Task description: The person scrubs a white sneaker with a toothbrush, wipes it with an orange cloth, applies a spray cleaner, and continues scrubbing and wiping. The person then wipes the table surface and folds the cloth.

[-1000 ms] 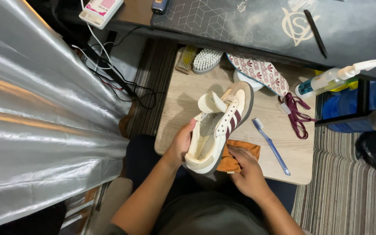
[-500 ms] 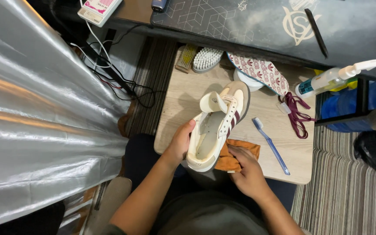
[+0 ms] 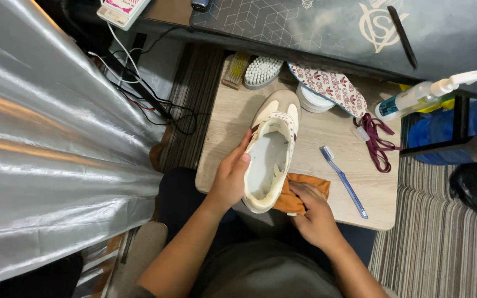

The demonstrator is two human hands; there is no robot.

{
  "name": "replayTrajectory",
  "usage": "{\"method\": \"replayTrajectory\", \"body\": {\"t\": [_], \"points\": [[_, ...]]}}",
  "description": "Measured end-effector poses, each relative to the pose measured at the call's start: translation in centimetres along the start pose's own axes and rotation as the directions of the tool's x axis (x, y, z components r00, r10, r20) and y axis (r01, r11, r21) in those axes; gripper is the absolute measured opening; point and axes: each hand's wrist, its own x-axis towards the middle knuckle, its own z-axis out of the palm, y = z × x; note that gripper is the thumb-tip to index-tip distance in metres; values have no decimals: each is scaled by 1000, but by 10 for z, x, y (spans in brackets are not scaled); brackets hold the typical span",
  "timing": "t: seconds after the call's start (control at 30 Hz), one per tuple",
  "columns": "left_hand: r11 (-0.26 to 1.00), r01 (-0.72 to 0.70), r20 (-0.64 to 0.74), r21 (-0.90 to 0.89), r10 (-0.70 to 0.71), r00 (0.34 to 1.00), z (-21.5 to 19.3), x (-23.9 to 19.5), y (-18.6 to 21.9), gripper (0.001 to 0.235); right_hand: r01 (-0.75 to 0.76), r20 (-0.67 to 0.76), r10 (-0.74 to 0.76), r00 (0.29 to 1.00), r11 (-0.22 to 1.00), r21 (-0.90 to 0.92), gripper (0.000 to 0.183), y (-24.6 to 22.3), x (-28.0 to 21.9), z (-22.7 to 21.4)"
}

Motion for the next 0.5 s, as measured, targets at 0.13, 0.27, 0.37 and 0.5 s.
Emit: {"method": "replayTrajectory", "body": {"t": [0.13,0.27,0.37,0.5], "points": [[959,-124,19,256,123,992,3,-5,17,61,16,-3,-16,1000,1000,4,65,4,-1,1],[908,-191,41,374,190,981,5,-7,26,59,31,-11,-30,999,996,88,54,12,-4,0],[861,-227,86,455,211,974,5,-11,30,64,-231,-71,286,955,876,424,43,17,-12,1],[784,-166,67,598,158,985,8,-14,21,65,-100,-504,295,812,920,379,35,-64,14,-25]]}}
